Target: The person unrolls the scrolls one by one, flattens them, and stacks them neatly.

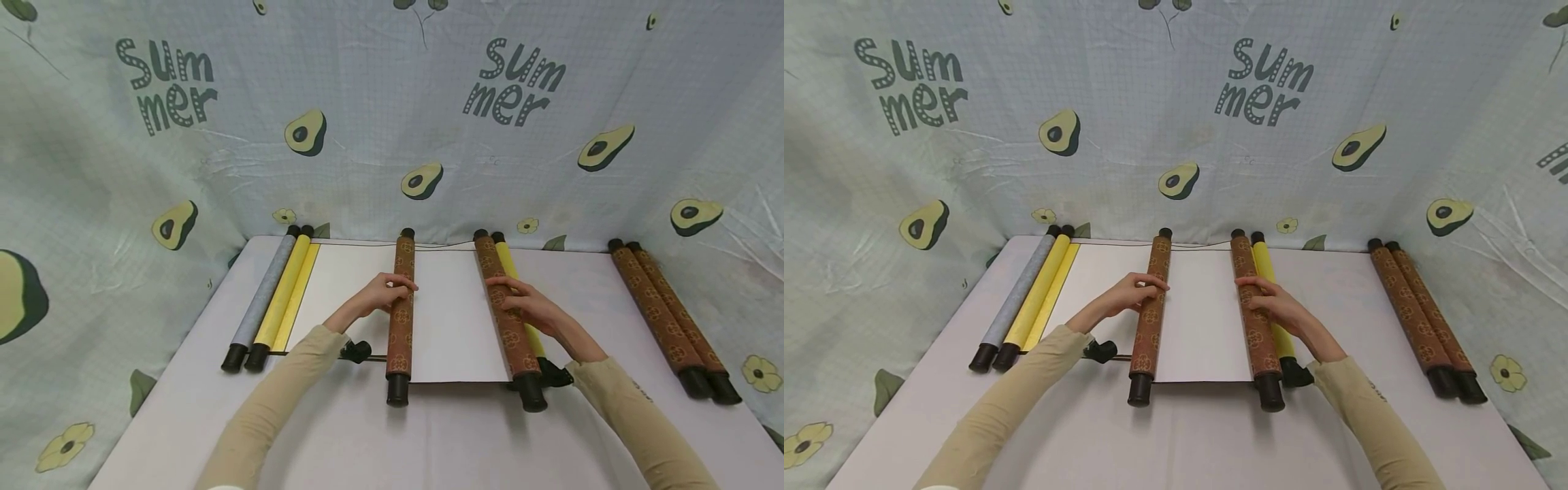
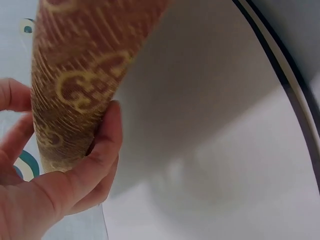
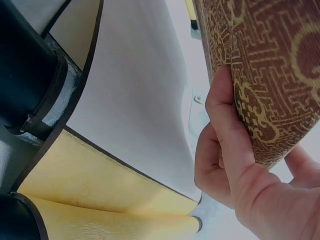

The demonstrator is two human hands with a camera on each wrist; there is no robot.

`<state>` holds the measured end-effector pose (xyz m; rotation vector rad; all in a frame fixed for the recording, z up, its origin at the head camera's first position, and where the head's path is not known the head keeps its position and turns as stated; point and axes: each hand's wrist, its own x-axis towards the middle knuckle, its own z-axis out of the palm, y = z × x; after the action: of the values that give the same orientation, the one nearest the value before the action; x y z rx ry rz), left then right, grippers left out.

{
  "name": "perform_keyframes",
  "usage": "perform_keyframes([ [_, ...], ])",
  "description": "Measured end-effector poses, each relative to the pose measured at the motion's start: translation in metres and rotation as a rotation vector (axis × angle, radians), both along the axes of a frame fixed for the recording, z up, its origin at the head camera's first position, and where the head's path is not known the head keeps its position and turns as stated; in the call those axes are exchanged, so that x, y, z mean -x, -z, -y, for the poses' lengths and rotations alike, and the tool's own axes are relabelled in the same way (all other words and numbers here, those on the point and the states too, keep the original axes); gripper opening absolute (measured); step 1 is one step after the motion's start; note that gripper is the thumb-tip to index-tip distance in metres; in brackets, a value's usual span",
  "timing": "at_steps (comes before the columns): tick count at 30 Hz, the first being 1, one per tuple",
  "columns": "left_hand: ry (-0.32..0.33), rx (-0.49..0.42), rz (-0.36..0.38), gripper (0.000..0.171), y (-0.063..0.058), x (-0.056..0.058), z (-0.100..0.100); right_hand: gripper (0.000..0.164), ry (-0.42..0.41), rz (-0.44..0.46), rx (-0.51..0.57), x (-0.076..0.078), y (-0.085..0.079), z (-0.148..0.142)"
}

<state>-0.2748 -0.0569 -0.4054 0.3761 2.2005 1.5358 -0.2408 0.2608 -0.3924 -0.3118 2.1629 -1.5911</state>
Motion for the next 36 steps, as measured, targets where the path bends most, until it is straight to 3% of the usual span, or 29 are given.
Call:
perform_keyframes([
  [4,0.015,-0.014,-0.038,0.017,0.002,-0.001,-0.001,0.054,-0.004,-0.004,0.000,-0.001,0.002,0.000],
  [10,0.006,-0.033,-0.080,0.026,0.004,-0.002,-0.001,0.061,0.025,0.005,-0.033,0.000,0.005,0.001],
  [23,-0.083,-0.034,0.052,0.046,-0.006,-0.001,0.001,0.082,0.126,0.022,-0.170,0.002,-0.002,-0.002],
  [36,-0.094,-0.103,0.066,0.047,-0.005,0.002,0.005,0.091,0.118,0.082,-0.039,0.002,-0.004,-0.009],
])
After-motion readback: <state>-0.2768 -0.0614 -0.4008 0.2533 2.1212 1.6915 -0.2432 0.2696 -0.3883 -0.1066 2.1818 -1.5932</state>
